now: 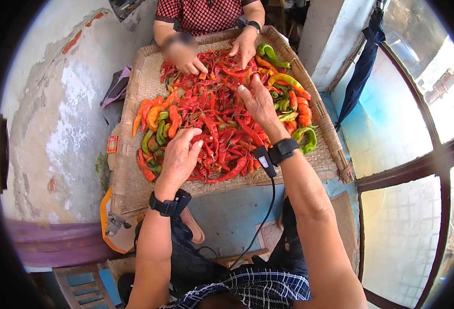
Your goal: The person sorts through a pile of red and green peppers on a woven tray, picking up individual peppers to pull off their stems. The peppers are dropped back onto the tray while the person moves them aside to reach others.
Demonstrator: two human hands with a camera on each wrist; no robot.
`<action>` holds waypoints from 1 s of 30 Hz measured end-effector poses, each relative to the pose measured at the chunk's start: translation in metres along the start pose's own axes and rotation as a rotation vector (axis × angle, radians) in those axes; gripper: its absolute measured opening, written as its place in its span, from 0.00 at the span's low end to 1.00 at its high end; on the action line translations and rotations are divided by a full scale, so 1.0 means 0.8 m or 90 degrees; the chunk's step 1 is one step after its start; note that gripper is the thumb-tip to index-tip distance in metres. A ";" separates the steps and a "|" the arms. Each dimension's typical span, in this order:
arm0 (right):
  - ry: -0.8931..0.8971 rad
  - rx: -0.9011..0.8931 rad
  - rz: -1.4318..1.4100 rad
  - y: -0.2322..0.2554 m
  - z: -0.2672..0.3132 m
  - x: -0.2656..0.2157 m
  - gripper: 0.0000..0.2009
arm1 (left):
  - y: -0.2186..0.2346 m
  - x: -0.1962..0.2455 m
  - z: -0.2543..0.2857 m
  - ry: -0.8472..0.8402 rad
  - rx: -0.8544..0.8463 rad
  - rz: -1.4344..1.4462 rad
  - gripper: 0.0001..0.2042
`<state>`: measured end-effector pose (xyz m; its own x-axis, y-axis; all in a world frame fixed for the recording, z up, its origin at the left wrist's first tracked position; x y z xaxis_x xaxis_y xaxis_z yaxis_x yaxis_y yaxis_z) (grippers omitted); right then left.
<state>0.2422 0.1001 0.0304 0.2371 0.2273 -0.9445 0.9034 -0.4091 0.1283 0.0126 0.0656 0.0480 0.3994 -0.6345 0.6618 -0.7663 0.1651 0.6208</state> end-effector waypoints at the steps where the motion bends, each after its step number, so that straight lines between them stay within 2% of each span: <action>1: 0.097 -0.007 0.230 0.001 0.003 -0.016 0.19 | -0.001 0.003 0.001 -0.002 -0.003 0.002 0.11; 2: 0.023 -0.020 0.150 0.000 0.014 -0.010 0.17 | -0.006 0.002 0.002 0.013 -0.042 -0.041 0.12; 3: 0.036 -0.013 0.166 -0.009 0.016 -0.006 0.14 | -0.010 0.001 0.003 0.028 -0.080 -0.085 0.13; 5: 0.167 -0.009 0.310 -0.031 0.037 -0.030 0.12 | -0.013 -0.006 0.005 0.006 -0.088 -0.118 0.14; 7: 0.244 -0.142 0.332 -0.055 0.059 -0.042 0.12 | -0.016 -0.003 0.002 -0.027 -0.100 -0.168 0.12; 8: 0.254 -0.220 0.401 -0.065 0.070 -0.041 0.13 | -0.016 -0.001 0.001 -0.029 -0.087 -0.181 0.10; 9: 0.252 -0.221 0.402 -0.067 0.078 -0.044 0.13 | -0.017 -0.002 0.001 -0.029 -0.088 -0.180 0.10; 11: 0.238 -0.289 0.513 -0.077 0.090 -0.041 0.13 | -0.012 -0.004 -0.002 -0.028 -0.062 -0.154 0.10; 13: 0.276 -0.277 0.497 -0.078 0.086 -0.041 0.11 | -0.005 -0.004 -0.008 -0.036 -0.026 -0.119 0.08; 15: 0.241 -0.217 0.332 -0.063 0.078 -0.050 0.08 | 0.014 -0.004 -0.014 -0.027 0.083 -0.010 0.07; 16: 0.218 -0.141 0.282 -0.052 0.076 -0.069 0.06 | 0.025 -0.003 -0.016 -0.023 0.127 0.023 0.06; 17: 0.261 -0.049 0.242 -0.039 0.072 -0.069 0.07 | 0.033 -0.007 -0.016 0.003 0.163 0.063 0.06; 19: 0.063 -0.104 0.093 -0.029 0.060 -0.054 0.08 | 0.040 -0.029 -0.017 0.113 0.198 0.252 0.06; 20: -0.045 -0.204 0.025 -0.026 0.061 -0.052 0.08 | 0.043 -0.028 -0.016 0.125 0.219 0.344 0.08; 21: -0.153 -0.303 -0.042 -0.025 0.065 -0.054 0.08 | 0.048 -0.024 -0.015 0.126 0.221 0.341 0.08; 23: -0.182 -0.335 0.001 -0.024 0.061 -0.048 0.08 | 0.046 -0.032 -0.011 0.236 0.205 0.448 0.10; 25: -0.119 -0.289 -0.115 -0.023 0.047 -0.049 0.09 | 0.039 -0.036 -0.010 0.247 0.195 0.479 0.10; 26: -0.170 -0.091 -0.293 -0.018 0.034 -0.036 0.13 | 0.033 -0.038 -0.010 0.249 0.184 0.527 0.10; 27: -0.172 -0.092 -0.295 -0.017 0.028 -0.028 0.13 | 0.029 -0.039 -0.011 0.249 0.173 0.574 0.09; 29: 0.030 0.061 0.035 0.009 0.016 -0.027 0.19 | 0.026 -0.036 -0.010 0.257 0.170 0.570 0.08; 30: 0.065 0.063 0.103 0.002 0.027 -0.043 0.23 | 0.022 -0.032 -0.010 0.269 0.145 0.594 0.07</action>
<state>0.2279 0.0728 0.0570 0.4161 0.2370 -0.8779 0.8121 -0.5311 0.2415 -0.0069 0.0911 0.0453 -0.2885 -0.0056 0.9575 -0.9198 0.2793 -0.2755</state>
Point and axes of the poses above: each hand's wrist, its own z-axis away from the middle knuckle, its own y-axis out of the back of the hand, x = y × z, the point moved 6 cm from there along -z, towards the middle knuckle, and after that the axes turned 8 degrees about z, right-handed, at the moved point
